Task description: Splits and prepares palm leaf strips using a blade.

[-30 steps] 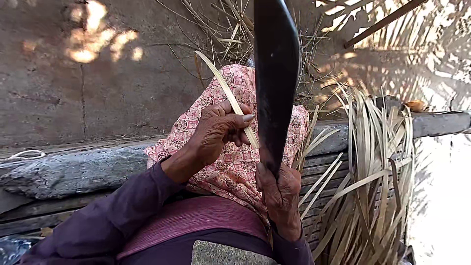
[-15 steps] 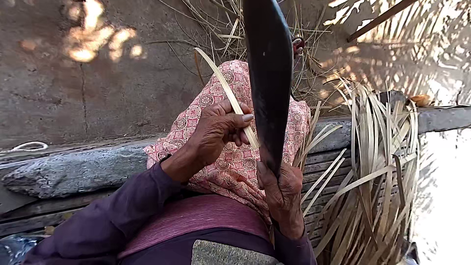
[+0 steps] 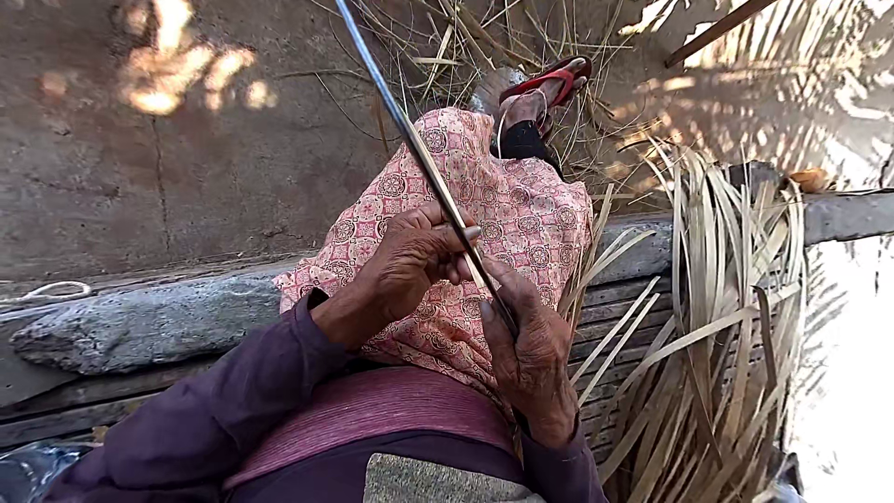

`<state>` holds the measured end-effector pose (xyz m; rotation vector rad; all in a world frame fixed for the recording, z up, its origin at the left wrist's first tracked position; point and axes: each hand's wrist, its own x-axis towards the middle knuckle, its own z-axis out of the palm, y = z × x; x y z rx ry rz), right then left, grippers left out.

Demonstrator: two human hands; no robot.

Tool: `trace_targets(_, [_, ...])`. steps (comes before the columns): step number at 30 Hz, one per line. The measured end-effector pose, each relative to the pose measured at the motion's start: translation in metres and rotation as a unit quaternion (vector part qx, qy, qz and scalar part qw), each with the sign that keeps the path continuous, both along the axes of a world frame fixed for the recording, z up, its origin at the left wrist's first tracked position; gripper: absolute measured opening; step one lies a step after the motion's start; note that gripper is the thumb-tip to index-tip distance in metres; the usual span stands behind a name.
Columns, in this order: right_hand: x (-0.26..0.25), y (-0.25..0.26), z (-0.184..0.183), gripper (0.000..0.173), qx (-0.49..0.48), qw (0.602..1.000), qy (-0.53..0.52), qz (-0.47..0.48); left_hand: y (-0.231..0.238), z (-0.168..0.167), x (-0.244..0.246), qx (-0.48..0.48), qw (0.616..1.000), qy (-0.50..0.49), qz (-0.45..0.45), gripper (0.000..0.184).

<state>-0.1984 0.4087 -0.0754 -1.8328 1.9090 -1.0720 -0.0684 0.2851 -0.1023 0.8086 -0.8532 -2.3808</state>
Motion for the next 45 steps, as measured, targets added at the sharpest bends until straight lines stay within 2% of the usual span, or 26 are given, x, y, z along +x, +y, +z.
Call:
trace_targets(3, [0.001,0.0,0.0,0.038,-0.008,1.0,0.02,0.005,0.002,-0.003,0.0,0.007,1.0,-0.004,0.004,0.016])
trace_targets(6, [0.001,-0.001,0.001,0.033,-0.018,0.999,0.033,0.003,0.003,0.009,-0.006,0.05,0.998,-0.041,0.02,0.023])
trace_targets(11, [-0.001,-0.002,-0.001,0.023,-0.01,0.999,0.049,-0.006,0.012,0.01,-0.005,0.044,0.999,0.01,-0.018,0.021])
trace_targets(16, [-0.009,-0.002,-0.002,0.026,-0.028,0.996,0.081,-0.008,0.012,0.009,-0.005,0.034,0.999,0.03,-0.02,0.023])
trace_targets(23, [-0.039,-0.005,0.019,0.024,-0.036,0.99,0.113,-0.082,0.012,0.002,0.005,0.057,0.992,0.022,-0.112,0.024])
trace_targets(24, [-0.041,-0.006,0.021,0.026,-0.033,0.991,0.098,-0.081,0.013,0.003,0.006,0.055,0.992,0.033,-0.112,0.027])
trace_targets(27, [-0.038,-0.007,0.014,0.047,-0.02,0.997,0.044,-0.052,0.01,0.014,0.004,0.059,0.991,0.065,-0.098,0.037])
trace_targets(30, [-0.034,-0.015,-0.002,0.055,0.0,0.999,0.031,-0.043,0.018,0.03,-0.001,0.078,0.984,0.127,-0.1,0.035])
trace_targets(33, [-0.031,-0.025,-0.009,0.042,0.013,0.997,0.034,-0.067,0.037,0.049,-0.011,0.103,0.971,0.179,-0.122,0.033])
trace_targets(34, [-0.025,-0.028,0.006,0.029,0.053,0.994,0.016,-0.099,0.044,0.055,-0.015,0.117,0.967,0.187,-0.131,0.033])
trace_targets(36, [-0.005,-0.046,0.062,0.02,0.188,0.958,-0.102,-0.194,0.059,0.066,-0.024,0.134,0.961,0.19,-0.153,0.032])
trace_targets(37, [-0.007,-0.051,0.063,0.02,0.178,0.953,-0.135,-0.203,0.064,0.072,-0.028,0.137,0.959,0.185,-0.162,0.031])
trace_targets(38, [-0.019,-0.055,0.031,0.016,0.087,0.969,-0.145,-0.179,0.067,0.076,-0.034,0.137,0.96,0.178,-0.17,0.03])
trace_targets(39, [-0.038,-0.064,-0.009,0.016,0.005,0.979,-0.14,-0.15,0.065,0.079,-0.039,0.124,0.96,0.172,-0.184,0.029])
trace_targets(40, [-0.054,-0.072,-0.028,0.018,-0.003,0.978,-0.16,-0.134,0.059,0.08,-0.044,0.085,0.96,0.171,-0.207,0.028])
trace_targets(41, [-0.063,-0.077,-0.029,0.02,0.024,0.974,-0.185,-0.131,0.048,0.082,-0.047,0.003,0.957,0.171,-0.233,0.027])
trace_targets(42, [-0.071,-0.078,-0.021,0.02,0.048,0.971,-0.194,-0.13,0.034,0.084,-0.049,-0.118,0.951,0.162,-0.236,0.028])
trace_targets(43, [-0.078,-0.078,-0.008,0.02,0.062,0.972,-0.186,-0.13,0.016,0.087,-0.051,-0.269,0.931,0.138,-0.203,0.03])
trace_targets(44, [-0.084,-0.075,0.01,0.018,0.072,0.975,-0.164,-0.132,-0.004,0.092,-0.055,-0.428,0.887,0.103,-0.14,0.032])
trace_targets(45, [-0.089,-0.072,0.028,0.02,0.073,0.98,-0.126,-0.136,-0.023,0.1,-0.061,-0.567,0.818,0.065,-0.068,0.033])
